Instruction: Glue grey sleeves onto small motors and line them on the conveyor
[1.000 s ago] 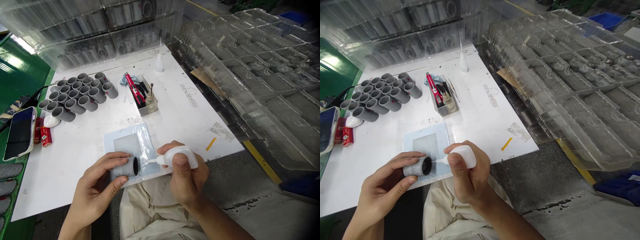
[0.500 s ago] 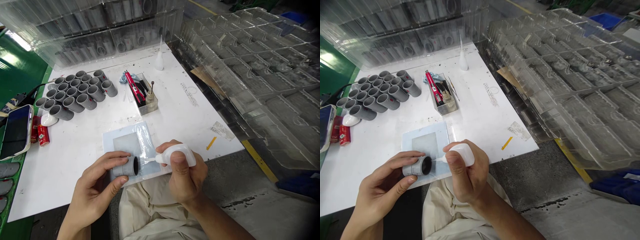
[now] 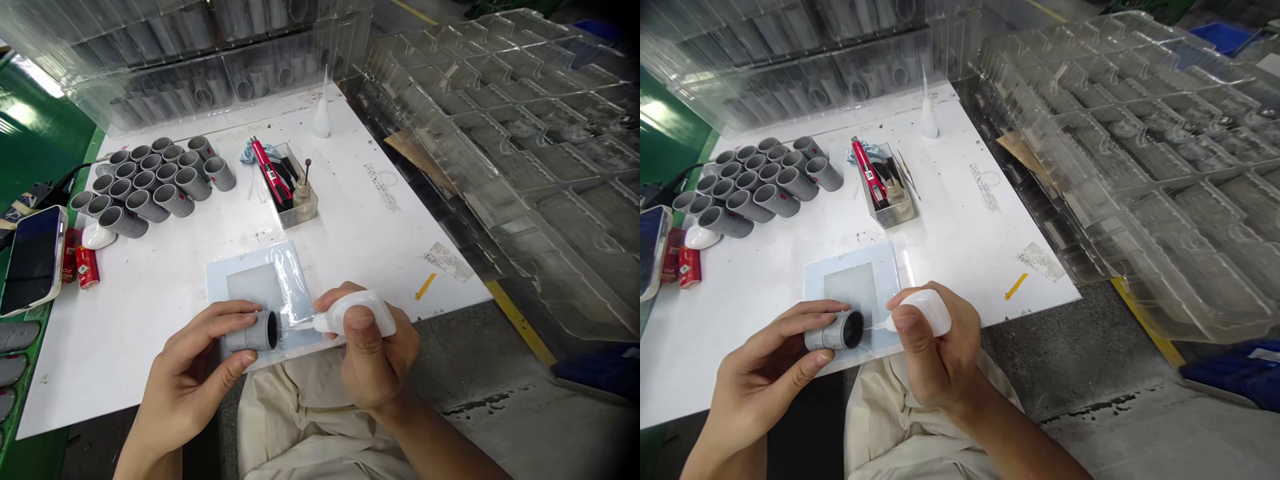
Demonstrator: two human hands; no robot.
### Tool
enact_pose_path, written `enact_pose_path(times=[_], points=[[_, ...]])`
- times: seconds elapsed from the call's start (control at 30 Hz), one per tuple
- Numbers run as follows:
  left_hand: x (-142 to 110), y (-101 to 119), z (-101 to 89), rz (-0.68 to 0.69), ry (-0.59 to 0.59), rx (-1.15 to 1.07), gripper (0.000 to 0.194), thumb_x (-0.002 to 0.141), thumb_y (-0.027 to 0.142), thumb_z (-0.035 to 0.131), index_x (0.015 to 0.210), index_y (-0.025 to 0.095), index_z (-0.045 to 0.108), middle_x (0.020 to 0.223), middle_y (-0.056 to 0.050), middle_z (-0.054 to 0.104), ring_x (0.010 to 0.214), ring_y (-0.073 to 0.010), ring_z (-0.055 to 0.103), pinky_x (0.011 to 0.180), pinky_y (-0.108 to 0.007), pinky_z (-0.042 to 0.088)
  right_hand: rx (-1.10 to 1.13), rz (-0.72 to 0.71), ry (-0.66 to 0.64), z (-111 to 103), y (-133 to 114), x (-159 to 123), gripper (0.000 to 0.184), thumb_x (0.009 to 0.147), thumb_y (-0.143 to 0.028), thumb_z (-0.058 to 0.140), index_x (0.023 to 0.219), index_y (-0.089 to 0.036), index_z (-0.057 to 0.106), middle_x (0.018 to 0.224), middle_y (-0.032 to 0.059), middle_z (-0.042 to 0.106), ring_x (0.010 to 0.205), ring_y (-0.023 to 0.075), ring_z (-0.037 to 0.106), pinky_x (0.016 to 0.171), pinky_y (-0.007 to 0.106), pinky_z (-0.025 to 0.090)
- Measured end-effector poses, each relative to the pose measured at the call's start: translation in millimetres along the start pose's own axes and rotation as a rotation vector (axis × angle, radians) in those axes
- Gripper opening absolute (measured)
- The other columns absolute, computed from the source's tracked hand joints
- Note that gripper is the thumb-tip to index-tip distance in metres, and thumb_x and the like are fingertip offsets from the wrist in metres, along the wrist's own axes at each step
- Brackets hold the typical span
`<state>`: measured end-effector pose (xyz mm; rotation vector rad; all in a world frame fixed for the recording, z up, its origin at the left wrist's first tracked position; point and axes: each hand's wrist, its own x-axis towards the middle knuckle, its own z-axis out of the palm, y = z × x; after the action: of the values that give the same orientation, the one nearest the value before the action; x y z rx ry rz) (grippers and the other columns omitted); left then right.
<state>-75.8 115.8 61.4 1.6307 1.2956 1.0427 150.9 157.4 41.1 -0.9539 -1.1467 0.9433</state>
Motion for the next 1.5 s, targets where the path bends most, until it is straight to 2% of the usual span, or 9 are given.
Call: enact_pose_path(times=[0.13,0.27,0.37,0.47,0.63,0.9,1.13,1.33,1.5], points=[[-2,-1,0.9,-0.006,0.022,-0.021,0.046,0.098,0.009,0.077,0.134,0.037,0.076,0.136,-0.003,0.076,0.131,-0.0213,0.070,0.108,-0.029,0.059,0.069,0.078,0.003,-2,-2,2,0.039,0.107,-0.048,0.064,0.086,-0.020,0.081,0.075,0.0043,0.073,0.057,0.0164,0.059,0.051,0.031,0.048],[-4,-3,1.3,0.004,0.076,0.014,0.058,0.092,0.008,0.082,0.142,0.037,0.074,0.136,-0.004,0.075,0.130,-0.0220,0.068,0.106,-0.028,0.059,0.095,0.128,0.061,-3,-7,7,0.046,0.109,-0.054,0.060,0.085,-0.021,0.082,0.066,0.0022,0.069,0.054,0.0154,0.058,0.051,0.029,0.048],[-4,-4,1.9,0.041,0.065,-0.002,0.054,0.092,0.006,0.081,0.137,0.035,0.076,0.138,-0.007,0.072,0.132,-0.0248,0.068,0.102,-0.030,0.062,0.089,0.134,0.111,-2,-8,8,0.049,0.109,-0.056,0.059,0.086,-0.021,0.083,0.066,0.0027,0.070,0.054,0.0164,0.061,0.051,0.030,0.051],[-3,-6,3.1,0.058,0.044,-0.045,0.054,0.093,0.004,0.079,0.136,0.035,0.074,0.144,-0.006,0.072,0.136,-0.0253,0.068,0.109,-0.033,0.060,0.081,0.126,0.143,1,-8,8,0.050,0.108,-0.058,0.060,0.086,-0.020,0.083,0.067,0.0036,0.072,0.055,0.0167,0.062,0.052,0.031,0.052],[-5,-7,4.1,0.014,0.066,-0.046,0.049,0.095,0.007,0.080,0.134,0.036,0.073,0.137,-0.004,0.076,0.132,-0.0211,0.070,0.103,-0.026,0.061,0.093,0.121,0.190,6,-10,12,0.052,0.107,-0.060,0.063,0.080,-0.020,0.082,0.065,0.0025,0.071,0.053,0.0149,0.061,0.051,0.028,0.049],[-5,-7,4.4,-0.003,0.054,-0.036,0.044,0.094,0.007,0.080,0.128,0.035,0.074,0.136,-0.006,0.076,0.128,-0.0243,0.073,0.093,-0.027,0.065,0.009,0.167,0.162,8,-11,15,0.051,0.105,-0.061,0.064,0.081,-0.021,0.083,0.073,0.0041,0.076,0.056,0.0159,0.063,0.053,0.029,0.053],[-5,-7,3.3,0.031,0.014,-0.040,0.044,0.097,0.002,0.074,0.125,0.034,0.071,0.138,-0.003,0.073,0.134,-0.0189,0.068,0.104,-0.025,0.060,0.024,0.176,0.137,9,-11,14,0.049,0.105,-0.062,0.066,0.083,-0.021,0.084,0.069,0.0024,0.074,0.059,0.0166,0.067,0.055,0.027,0.055],[-5,-7,3.8,0.041,0.017,-0.033,0.045,0.097,0.000,0.073,0.126,0.034,0.070,0.139,-0.004,0.072,0.134,-0.0200,0.068,0.105,-0.028,0.059,0.016,0.150,0.121,8,-8,12,0.044,0.107,-0.056,0.066,0.085,-0.023,0.084,0.080,0.0024,0.080,0.062,0.0147,0.068,0.056,0.025,0.056],[-6,-7,4.0,0.036,0.016,-0.034,0.045,0.097,0.000,0.072,0.127,0.034,0.070,0.141,-0.004,0.070,0.134,-0.0199,0.068,0.105,-0.028,0.058,0.013,0.149,0.096,6,-6,8,0.039,0.109,-0.053,0.065,0.088,-0.025,0.085,0.079,0.0001,0.079,0.064,0.0129,0.069,0.059,0.022,0.056]])
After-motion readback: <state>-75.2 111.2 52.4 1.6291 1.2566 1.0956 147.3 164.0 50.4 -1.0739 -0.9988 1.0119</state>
